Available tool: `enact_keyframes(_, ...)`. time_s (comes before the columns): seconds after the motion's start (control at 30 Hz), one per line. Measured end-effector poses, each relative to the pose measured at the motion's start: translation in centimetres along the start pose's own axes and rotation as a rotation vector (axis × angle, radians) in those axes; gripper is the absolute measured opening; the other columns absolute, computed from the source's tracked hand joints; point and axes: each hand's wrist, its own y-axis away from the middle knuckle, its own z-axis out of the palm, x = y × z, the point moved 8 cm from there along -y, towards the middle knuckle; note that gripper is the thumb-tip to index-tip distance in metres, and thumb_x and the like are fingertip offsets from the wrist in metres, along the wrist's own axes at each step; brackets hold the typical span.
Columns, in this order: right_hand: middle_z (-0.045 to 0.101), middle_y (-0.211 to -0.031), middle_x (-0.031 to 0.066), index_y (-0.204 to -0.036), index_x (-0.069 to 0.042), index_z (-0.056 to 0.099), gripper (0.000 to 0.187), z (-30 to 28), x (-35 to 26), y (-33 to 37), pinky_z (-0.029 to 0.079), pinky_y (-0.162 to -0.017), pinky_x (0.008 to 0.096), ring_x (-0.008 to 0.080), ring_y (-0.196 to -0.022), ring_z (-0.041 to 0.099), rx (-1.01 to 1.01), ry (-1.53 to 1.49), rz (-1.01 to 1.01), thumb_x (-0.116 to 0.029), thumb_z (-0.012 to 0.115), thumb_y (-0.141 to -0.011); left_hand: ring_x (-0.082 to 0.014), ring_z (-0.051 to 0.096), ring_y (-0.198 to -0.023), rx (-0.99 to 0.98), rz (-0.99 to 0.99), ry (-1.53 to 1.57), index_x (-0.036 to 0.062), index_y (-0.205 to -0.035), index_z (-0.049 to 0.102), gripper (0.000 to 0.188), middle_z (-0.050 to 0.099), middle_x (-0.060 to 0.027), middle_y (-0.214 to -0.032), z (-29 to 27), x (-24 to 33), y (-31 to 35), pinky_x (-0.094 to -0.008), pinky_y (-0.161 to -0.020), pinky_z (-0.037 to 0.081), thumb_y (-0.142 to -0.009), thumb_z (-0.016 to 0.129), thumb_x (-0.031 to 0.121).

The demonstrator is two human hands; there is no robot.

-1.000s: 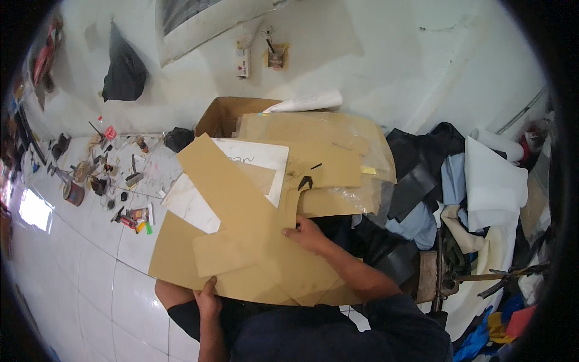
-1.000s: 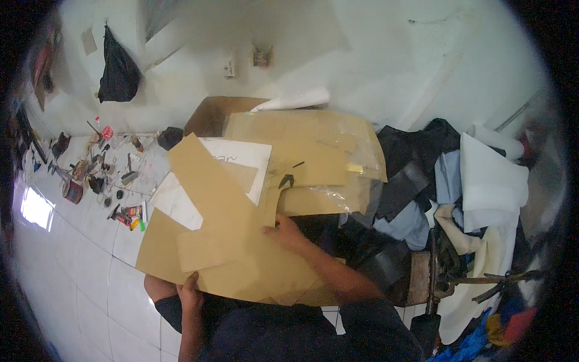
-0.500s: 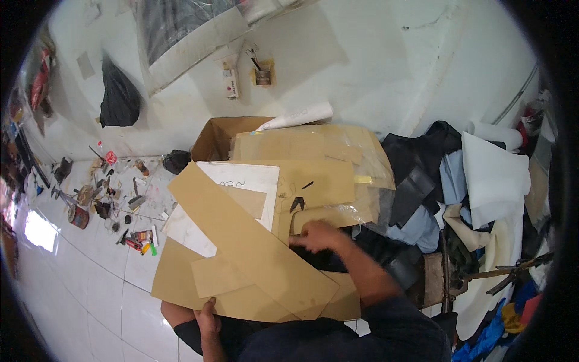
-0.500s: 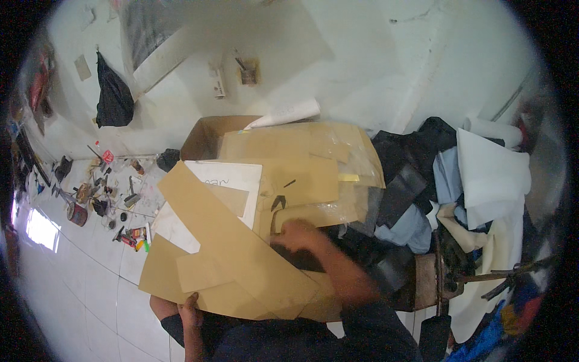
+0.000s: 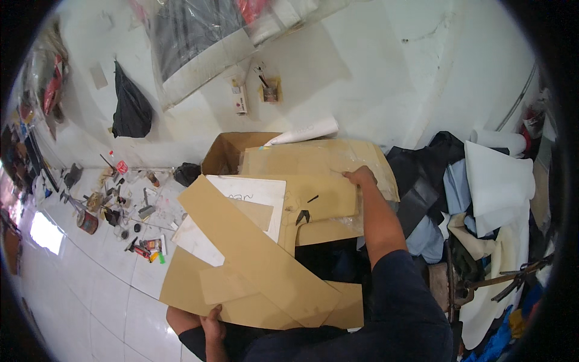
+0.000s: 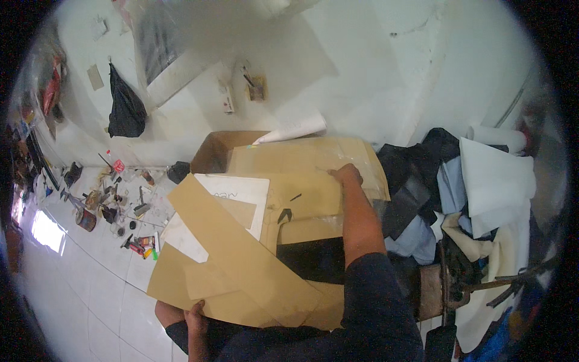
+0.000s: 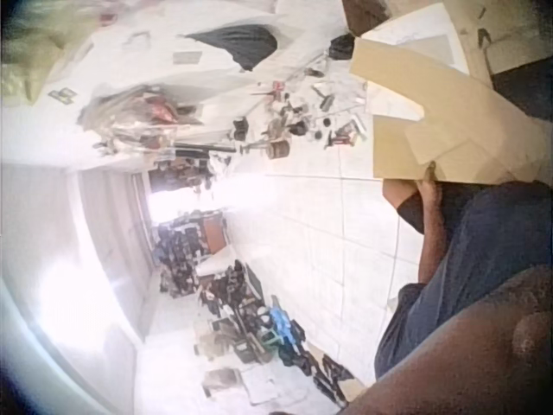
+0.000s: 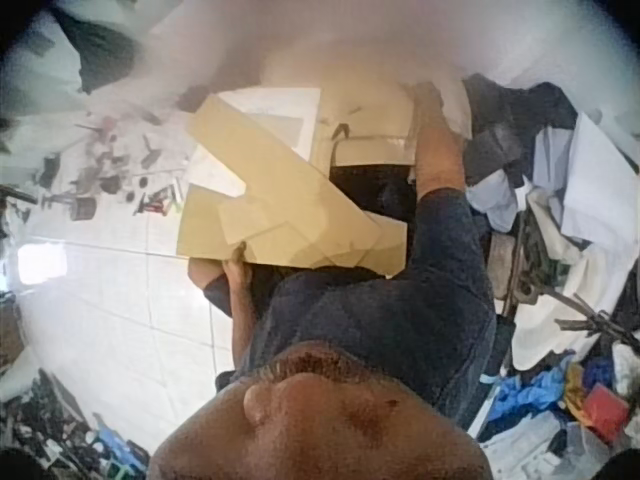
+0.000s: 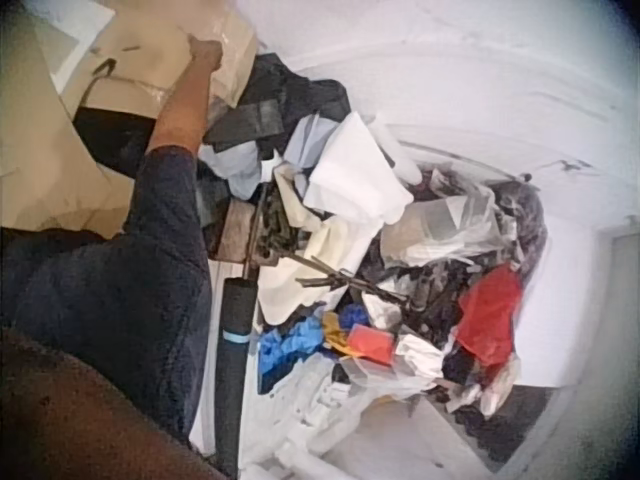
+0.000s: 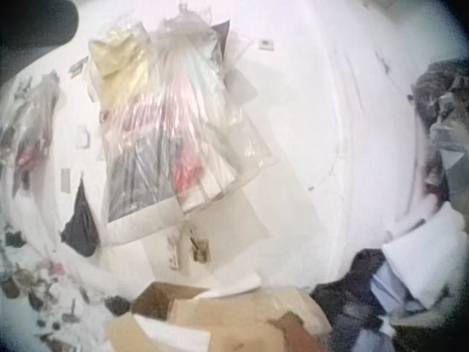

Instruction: The person sorts through various cardboard patterns and plastic-wrapped sheets on a tiled floor, picking up individual pieces and stacking them together.

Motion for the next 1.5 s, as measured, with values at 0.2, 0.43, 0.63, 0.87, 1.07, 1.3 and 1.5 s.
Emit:
enact_keyframes(0.2, 0.061, -0.123, 0.0188, -0.115, -0.001, 0.061, 0.048, 1.9, 1.7, -4.4, 0.05, -0.093, 0.0429, 0.0326, -0.114, 0.06, 0.036, -0.073, 0.022, -0.033, 0.069, -0.08, -0.0288, 0.059, -0.102, -0.024, -0.02, 0.007, -0.0034, -0.122, 0.048, 0.049, 0.059, -0.0141, -0.111, 0.6, -0.1, 0.1, -0.04, -0.09, 0.047, -0.075, 0.06, -0.002)
enact_keyframes(0.43, 0.06, -0.12, 0.0215, -0.116, -0.007, 0.058, 0.029, -3.5, 4.2, -5.2, 0.049, -0.091, 0.0479, 0.0371, -0.113, 0.058, 0.249, -0.209, 0.112, -0.02, 0.053, -0.091, -0.0284, 0.059, -0.104, -0.018, -0.005, 0.028, -0.0031, -0.124, 0.049, 0.051, 0.06, -0.0136, -0.112, 0.0, -0.6, -0.1, -0.0391, -0.092, 0.047, -0.074, 0.061, -0.001)
enact_keyframes(0.63, 0.059, -0.109, 0.0194, -0.111, -0.009, 0.054, 0.023, -8.7, 7.0, -3.6, 0.047, -0.086, 0.0504, 0.038, -0.103, 0.058, 0.679, -0.256, 0.002, -0.024, 0.048, -0.095, -0.0288, 0.059, -0.104, -0.058, -0.012, 0.066, -0.0043, -0.123, 0.048, 0.051, 0.059, -0.0142, -0.113, 0.4, -0.8, -0.4, -0.0391, -0.093, 0.046, -0.074, 0.061, -0.001)
enact_keyframes(0.87, 0.061, -0.104, 0.0211, -0.109, -0.006, 0.053, 0.022, -11.8, 12.6, -3.7, 0.046, -0.082, 0.0466, 0.0393, -0.096, 0.059, 0.939, -0.491, -0.141, -0.024, 0.049, -0.096, -0.0323, 0.058, -0.107, -0.048, -0.042, -0.002, -0.0074, -0.128, 0.042, 0.055, 0.056, -0.0177, -0.118, -0.4, -2.1, -1.2, -0.0429, -0.093, 0.048, -0.076, 0.058, 0.001)
enact_keyframes(1.07, 0.059, -0.095, 0.0135, -0.11, -0.004, 0.045, 0.017, -16.1, 16.3, -2.7, 0.047, -0.077, 0.0357, 0.0272, -0.083, 0.059, 1.171, -0.952, -0.271, -0.014, 0.048, -0.097, -0.0291, 0.057, -0.106, -0.084, -0.063, 0.069, -0.0054, -0.124, 0.048, 0.051, 0.056, -0.0153, -0.116, 0.3, -1.4, -0.5, -0.0399, -0.094, 0.045, -0.075, 0.059, 0.0)
enact_keyframes(1.3, 0.055, -0.099, 0.0093, -0.109, -0.007, 0.042, 0.017, -21.0, 22.4, -3.1, 0.049, -0.079, 0.0302, 0.0185, -0.092, 0.055, 1.145, -1.493, -0.293, -0.01, 0.05, -0.094, -0.0288, 0.055, -0.108, -0.119, -0.069, 0.068, -0.0039, -0.127, 0.045, 0.054, 0.055, -0.0147, -0.117, 1.0, -1.5, -0.4, -0.041, -0.094, 0.045, -0.075, 0.06, 0.002)
enact_keyframes(1.5, 0.059, -0.102, 0.0127, -0.109, -0.005, 0.046, 0.014, -23.0, 23.2, -1.5, 0.054, -0.079, 0.0386, 0.0254, -0.092, 0.06, 1.004, -1.757, -0.316, -0.008, 0.045, -0.096, -0.0297, 0.055, -0.108, -0.081, -0.092, 0.049, -0.0049, -0.128, 0.044, 0.055, 0.055, -0.0161, -0.117, 0.8, -0.8, -0.1, -0.0419, -0.094, 0.045, -0.076, 0.06, 0.005)
